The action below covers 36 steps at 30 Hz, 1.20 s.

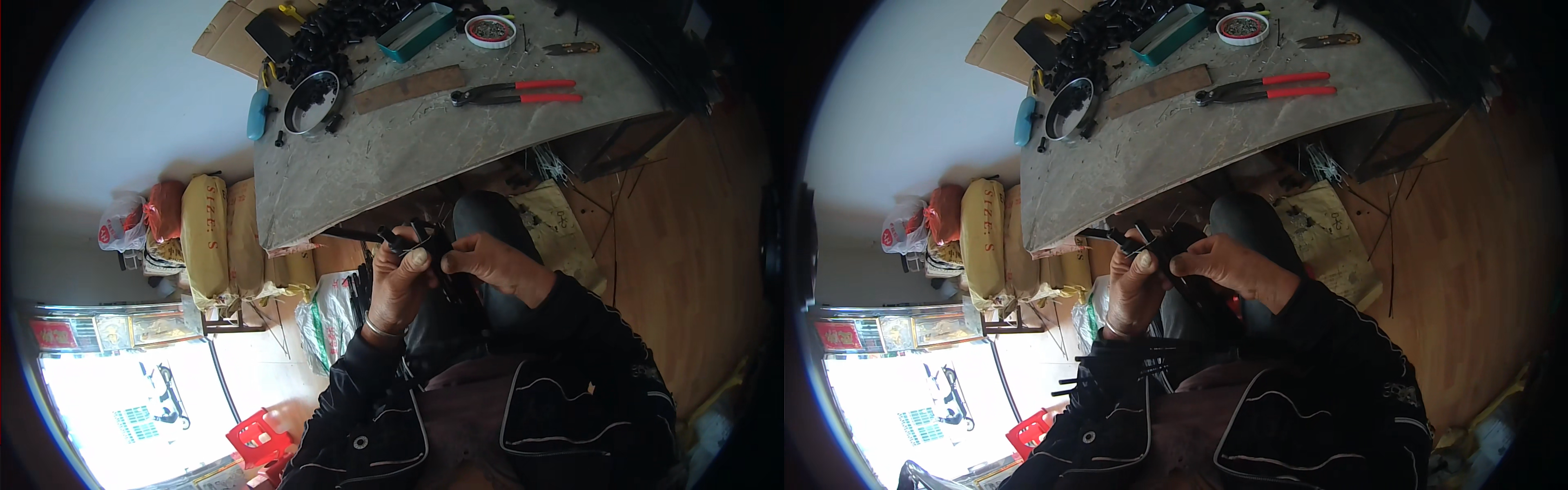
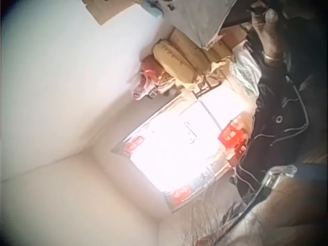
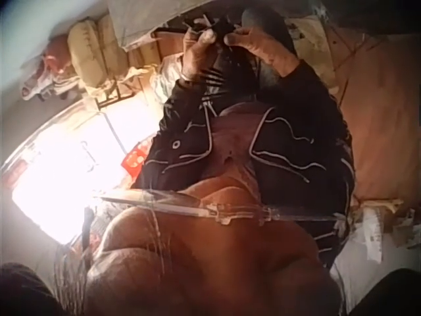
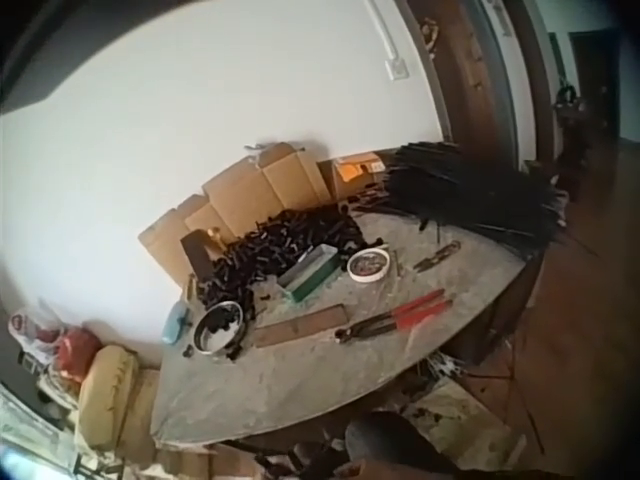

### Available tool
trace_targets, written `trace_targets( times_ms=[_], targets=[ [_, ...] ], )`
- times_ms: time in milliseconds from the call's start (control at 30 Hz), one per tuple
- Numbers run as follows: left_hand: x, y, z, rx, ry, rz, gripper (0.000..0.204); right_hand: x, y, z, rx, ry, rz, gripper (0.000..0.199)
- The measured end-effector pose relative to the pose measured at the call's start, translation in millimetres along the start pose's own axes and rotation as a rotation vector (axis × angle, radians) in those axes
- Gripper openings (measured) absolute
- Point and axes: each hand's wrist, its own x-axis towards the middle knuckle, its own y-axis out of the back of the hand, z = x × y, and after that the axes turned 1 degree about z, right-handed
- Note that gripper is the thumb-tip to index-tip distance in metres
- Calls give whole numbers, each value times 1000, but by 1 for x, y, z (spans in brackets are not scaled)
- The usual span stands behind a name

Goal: Assembling plastic connectors onto the ends of bundles of black rods at a manual workstation.

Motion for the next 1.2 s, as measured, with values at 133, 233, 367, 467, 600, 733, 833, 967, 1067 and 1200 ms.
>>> trace_targets(
  times_ms=[133, 233, 367, 467, 600, 733, 833, 967, 1067, 1200],
  targets=[
    [-4, -9, 2, 121, -71, 118, 18, -9, -13, -9, -165, 92, 107, 33],
    [-5, -8, 1, 226, -136, 198, 15, -11, -28, -12, -83, 470, 143, 29],
    [-5, -12, 9, 216, -103, 191, 13, -9, -41, -14, 118, 494, 82, 33],
    [-8, -15, 10, 217, -71, 191, 16, -16, -45, -16, 134, 478, 94, 33],
    [2, -5, 15, 314, -229, 264, 39, -15, -54, -19, 102, 445, 140, 31],
    [37, -20, 56, 372, -133, 172, 46, -18, -60, -17, 59, 401, 173, 29],
    [43, -17, 61, 290, 43, -69, 57, -13, -66, -17, 22, 429, 246, 26],
    [41, -7, 60, 405, 28, -225, 50, -8, -72, -15, -63, 430, 286, 21],
    [43, -7, 60, 327, -17, -183, 42, -11, -66, -13, -78, 444, 309, 19],
    [41, 3, 62, 384, -92, -164, 37, -6, -68, -14, -43, 407, 254, 17]
  ],
)
